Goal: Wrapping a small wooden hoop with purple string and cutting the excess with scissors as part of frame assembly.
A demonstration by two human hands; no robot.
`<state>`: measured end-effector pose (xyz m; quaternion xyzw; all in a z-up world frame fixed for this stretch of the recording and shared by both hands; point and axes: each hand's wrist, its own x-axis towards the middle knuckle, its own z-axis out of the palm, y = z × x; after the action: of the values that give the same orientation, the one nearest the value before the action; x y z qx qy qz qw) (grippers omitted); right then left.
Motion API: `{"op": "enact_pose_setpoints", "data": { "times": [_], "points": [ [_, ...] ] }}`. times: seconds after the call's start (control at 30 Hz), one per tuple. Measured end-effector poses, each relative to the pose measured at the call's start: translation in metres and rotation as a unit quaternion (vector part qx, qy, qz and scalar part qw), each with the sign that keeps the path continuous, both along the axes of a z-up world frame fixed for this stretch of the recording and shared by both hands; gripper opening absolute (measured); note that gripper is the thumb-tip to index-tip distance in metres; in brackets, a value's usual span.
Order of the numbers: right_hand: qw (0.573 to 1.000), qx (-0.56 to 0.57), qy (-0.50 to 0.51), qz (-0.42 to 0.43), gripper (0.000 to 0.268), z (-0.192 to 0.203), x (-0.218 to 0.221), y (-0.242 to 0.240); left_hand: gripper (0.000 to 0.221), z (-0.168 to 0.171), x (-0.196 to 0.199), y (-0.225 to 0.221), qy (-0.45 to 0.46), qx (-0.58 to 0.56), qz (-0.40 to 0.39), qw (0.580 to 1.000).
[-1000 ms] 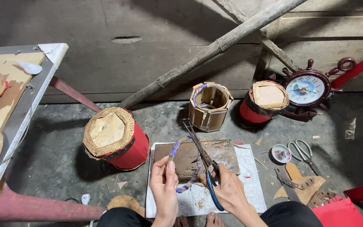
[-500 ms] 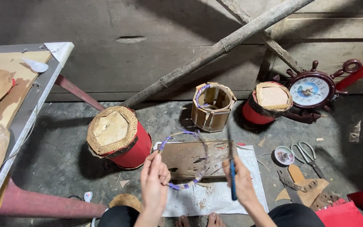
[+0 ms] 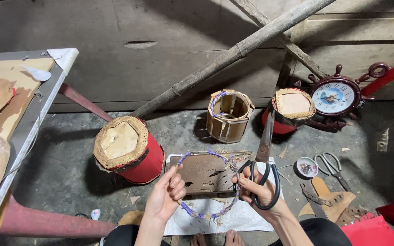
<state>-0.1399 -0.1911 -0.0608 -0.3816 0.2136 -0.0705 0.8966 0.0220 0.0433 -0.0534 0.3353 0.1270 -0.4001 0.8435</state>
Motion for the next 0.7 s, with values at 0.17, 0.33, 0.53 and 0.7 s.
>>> {"op": "enact_pose_setpoints", "data": {
  "times": [0.17,0.33,0.53,0.7],
  "points": [
    [0.984,-0.169,-0.038,-0.047,0.035,0.028,0.001,0.013,0.062,0.054,-0.023,-0.017,-0.134,0.354,0.003,0.926],
    [0.944,-0.327,-0.023,-0.046,0.036,0.002,0.001,0.026,0.042,0.031,-0.028,-0.030,-0.256,0.308,-0.063,0.914],
    [0.864,-0.502,0.032,0.023,0.027,-0.008,-0.005,0.049,0.035,-0.002,-0.026,-0.038,-0.168,0.181,-0.071,0.966],
    [0.835,-0.545,-0.075,0.020,0.033,-0.010,-0.007,0.052,0.015,-0.034,-0.016,-0.026,-0.179,0.129,-0.042,0.974]
  ]
}}
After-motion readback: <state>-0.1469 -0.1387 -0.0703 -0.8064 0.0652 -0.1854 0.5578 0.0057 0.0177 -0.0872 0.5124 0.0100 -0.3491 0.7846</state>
